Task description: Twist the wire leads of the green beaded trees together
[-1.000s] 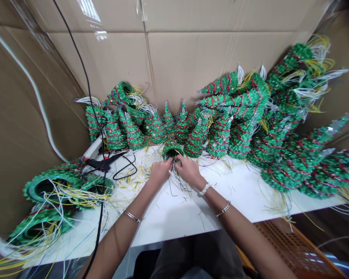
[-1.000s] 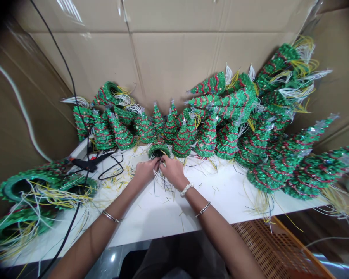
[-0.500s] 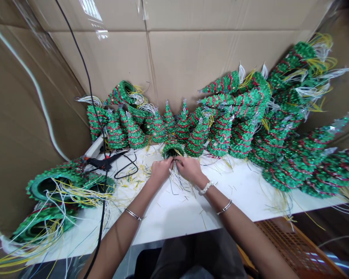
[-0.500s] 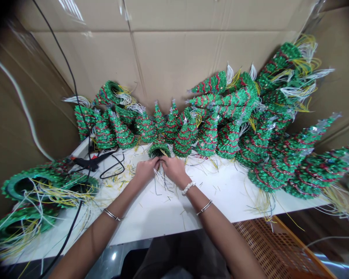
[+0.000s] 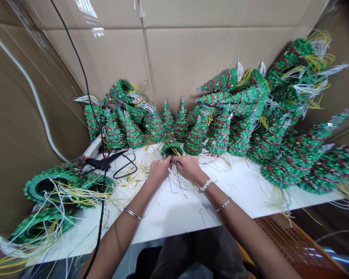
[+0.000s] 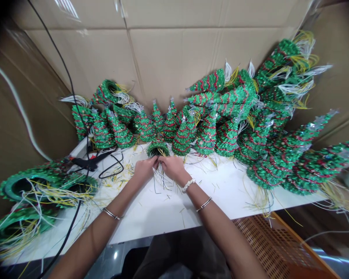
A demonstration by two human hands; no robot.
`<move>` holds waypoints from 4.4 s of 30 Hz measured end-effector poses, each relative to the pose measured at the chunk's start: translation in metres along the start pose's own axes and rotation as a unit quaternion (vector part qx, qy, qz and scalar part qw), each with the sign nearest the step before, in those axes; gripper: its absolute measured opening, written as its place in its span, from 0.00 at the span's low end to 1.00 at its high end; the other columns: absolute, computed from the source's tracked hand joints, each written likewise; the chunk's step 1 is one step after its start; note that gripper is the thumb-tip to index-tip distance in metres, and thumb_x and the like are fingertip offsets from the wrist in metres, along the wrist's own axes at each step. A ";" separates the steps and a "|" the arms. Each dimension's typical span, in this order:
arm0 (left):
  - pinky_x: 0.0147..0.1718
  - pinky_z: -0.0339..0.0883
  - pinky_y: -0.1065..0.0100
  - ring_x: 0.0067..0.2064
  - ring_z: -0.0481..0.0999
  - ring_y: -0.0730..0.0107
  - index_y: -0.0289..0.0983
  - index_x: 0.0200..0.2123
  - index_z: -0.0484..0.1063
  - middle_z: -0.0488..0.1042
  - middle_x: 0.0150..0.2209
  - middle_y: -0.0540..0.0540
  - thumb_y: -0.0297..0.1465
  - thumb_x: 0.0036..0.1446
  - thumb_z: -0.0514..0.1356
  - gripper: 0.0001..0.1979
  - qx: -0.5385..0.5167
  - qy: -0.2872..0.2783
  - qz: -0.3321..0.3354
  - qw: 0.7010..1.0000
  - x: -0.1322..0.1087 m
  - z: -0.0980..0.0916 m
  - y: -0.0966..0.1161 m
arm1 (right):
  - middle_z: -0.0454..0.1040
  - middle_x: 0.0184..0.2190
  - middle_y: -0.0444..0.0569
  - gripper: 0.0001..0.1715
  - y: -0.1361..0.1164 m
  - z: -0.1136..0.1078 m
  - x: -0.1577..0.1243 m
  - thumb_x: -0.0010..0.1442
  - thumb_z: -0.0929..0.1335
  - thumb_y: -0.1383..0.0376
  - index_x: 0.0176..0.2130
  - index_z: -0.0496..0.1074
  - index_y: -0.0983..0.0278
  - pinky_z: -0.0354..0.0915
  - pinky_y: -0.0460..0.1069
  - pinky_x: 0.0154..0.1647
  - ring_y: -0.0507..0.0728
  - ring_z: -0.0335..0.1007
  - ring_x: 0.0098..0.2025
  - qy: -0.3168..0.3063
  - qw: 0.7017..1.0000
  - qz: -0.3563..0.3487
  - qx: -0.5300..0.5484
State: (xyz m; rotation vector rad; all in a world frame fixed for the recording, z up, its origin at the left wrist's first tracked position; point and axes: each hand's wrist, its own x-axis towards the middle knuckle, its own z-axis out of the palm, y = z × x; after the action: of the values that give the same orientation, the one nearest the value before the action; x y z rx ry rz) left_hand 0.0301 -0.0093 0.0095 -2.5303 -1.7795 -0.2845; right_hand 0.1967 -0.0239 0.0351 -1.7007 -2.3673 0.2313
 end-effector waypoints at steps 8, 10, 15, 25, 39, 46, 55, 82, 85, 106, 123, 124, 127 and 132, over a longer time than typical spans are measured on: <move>0.34 0.63 0.65 0.41 0.81 0.58 0.44 0.52 0.72 0.82 0.44 0.44 0.36 0.69 0.51 0.14 -0.010 -0.008 0.008 1.000 0.000 0.001 -0.003 | 0.82 0.39 0.46 0.19 0.003 0.002 0.002 0.68 0.59 0.63 0.48 0.77 0.54 0.56 0.49 0.36 0.58 0.75 0.41 0.008 0.999 -0.004 0.047; 0.34 0.64 0.66 0.41 0.81 0.58 0.44 0.52 0.72 0.82 0.44 0.44 0.37 0.68 0.52 0.15 -0.013 -0.005 0.012 1.000 0.000 0.002 -0.003 | 0.81 0.38 0.47 0.17 0.002 0.002 0.003 0.68 0.60 0.61 0.47 0.76 0.56 0.55 0.49 0.35 0.58 0.75 0.39 0.017 0.999 0.012 0.049; 0.35 0.66 0.67 0.42 0.81 0.60 0.46 0.56 0.72 0.82 0.47 0.44 0.33 0.65 0.55 0.17 -0.035 0.014 0.047 0.998 0.000 0.004 -0.008 | 0.80 0.34 0.49 0.16 -0.002 0.002 0.003 0.66 0.64 0.54 0.40 0.77 0.60 0.54 0.48 0.34 0.58 0.74 0.37 -0.001 0.998 0.037 0.044; 0.34 0.66 0.68 0.41 0.81 0.61 0.44 0.55 0.74 0.82 0.46 0.44 0.35 0.67 0.56 0.16 -0.056 0.033 0.074 0.995 0.001 0.002 -0.010 | 0.80 0.32 0.46 0.15 -0.001 -0.003 0.004 0.61 0.64 0.62 0.38 0.81 0.58 0.53 0.47 0.32 0.56 0.72 0.36 -0.038 0.993 0.053 0.102; 0.32 0.62 0.66 0.33 0.78 0.65 0.43 0.48 0.78 0.82 0.38 0.44 0.32 0.67 0.54 0.14 -0.044 0.083 0.123 0.988 0.001 0.003 -0.018 | 0.74 0.24 0.44 0.17 0.002 0.000 0.006 0.60 0.63 0.61 0.33 0.80 0.63 0.51 0.46 0.28 0.52 0.63 0.27 -0.042 0.972 0.077 0.218; 0.33 0.61 0.65 0.33 0.77 0.64 0.44 0.49 0.78 0.80 0.36 0.44 0.33 0.68 0.53 0.15 -0.035 0.089 0.118 0.988 0.000 0.003 -0.020 | 0.76 0.26 0.45 0.16 0.002 0.001 0.005 0.60 0.64 0.61 0.33 0.81 0.62 0.53 0.46 0.29 0.53 0.66 0.29 -0.024 0.976 0.086 0.196; 0.31 0.59 0.65 0.32 0.76 0.64 0.43 0.46 0.79 0.81 0.36 0.45 0.34 0.67 0.54 0.14 -0.028 0.084 0.117 0.989 0.000 0.001 -0.020 | 0.71 0.19 0.43 0.19 0.008 0.017 0.010 0.63 0.65 0.56 0.31 0.78 0.66 0.57 0.44 0.27 0.50 0.65 0.23 -0.061 0.935 0.085 0.338; 0.36 0.68 0.69 0.34 0.78 0.71 0.39 0.50 0.70 0.79 0.41 0.45 0.38 0.72 0.46 0.16 -0.260 0.118 0.074 0.955 0.006 0.014 -0.024 | 0.81 0.37 0.48 0.19 -0.006 -0.001 0.000 0.68 0.60 0.60 0.38 0.78 0.60 0.52 0.47 0.32 0.56 0.74 0.38 -0.043 0.996 0.009 0.073; 0.38 0.68 0.69 0.37 0.78 0.69 0.38 0.51 0.69 0.79 0.42 0.45 0.37 0.72 0.47 0.16 -0.242 0.147 0.057 0.957 0.007 0.013 -0.024 | 0.81 0.36 0.48 0.16 -0.007 -0.002 -0.001 0.68 0.60 0.63 0.41 0.76 0.59 0.51 0.48 0.32 0.56 0.73 0.36 -0.025 0.996 0.018 0.081; 0.31 0.59 0.68 0.38 0.77 0.66 0.42 0.48 0.78 0.78 0.43 0.46 0.34 0.68 0.54 0.13 -0.115 0.071 0.068 0.988 -0.003 -0.007 -0.013 | 0.74 0.30 0.47 0.14 -0.006 0.016 -0.002 0.68 0.56 0.67 0.49 0.64 0.59 0.49 0.48 0.32 0.58 0.66 0.31 0.011 0.981 0.016 0.195; 0.33 0.61 0.68 0.39 0.78 0.65 0.41 0.46 0.77 0.79 0.42 0.44 0.38 0.71 0.51 0.16 -0.102 0.044 0.083 0.990 -0.003 -0.004 -0.014 | 0.72 0.29 0.43 0.19 -0.009 0.031 -0.002 0.71 0.54 0.54 0.41 0.69 0.57 0.56 0.48 0.36 0.56 0.67 0.32 0.085 0.924 0.056 0.369; 0.33 0.61 0.68 0.39 0.78 0.65 0.41 0.47 0.77 0.79 0.42 0.44 0.38 0.71 0.51 0.16 -0.104 0.048 0.085 0.990 -0.003 -0.003 -0.015 | 0.71 0.28 0.42 0.19 -0.007 0.032 -0.001 0.71 0.55 0.54 0.41 0.69 0.57 0.56 0.48 0.35 0.56 0.67 0.31 0.087 0.921 0.054 0.375; 0.33 0.62 0.68 0.41 0.79 0.64 0.41 0.48 0.76 0.80 0.43 0.45 0.38 0.70 0.53 0.14 -0.105 0.058 0.090 0.989 -0.002 -0.002 -0.015 | 0.70 0.24 0.41 0.12 -0.003 0.036 0.001 0.67 0.60 0.58 0.43 0.71 0.57 0.55 0.48 0.31 0.55 0.65 0.28 0.090 0.925 0.053 0.364; 0.31 0.60 0.68 0.39 0.79 0.65 0.40 0.47 0.75 0.81 0.41 0.46 0.38 0.69 0.54 0.13 -0.088 0.065 0.080 0.991 -0.002 -0.001 -0.013 | 0.72 0.25 0.42 0.14 0.001 0.040 0.003 0.66 0.59 0.62 0.47 0.70 0.58 0.55 0.48 0.30 0.55 0.65 0.27 0.090 0.928 0.044 0.359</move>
State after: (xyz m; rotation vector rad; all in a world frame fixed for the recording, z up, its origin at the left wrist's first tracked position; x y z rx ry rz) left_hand 0.0177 -0.0065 0.0089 -2.6809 -1.5585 -0.6083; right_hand 0.1861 -0.0206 -0.0032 -1.3803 -1.7485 0.8043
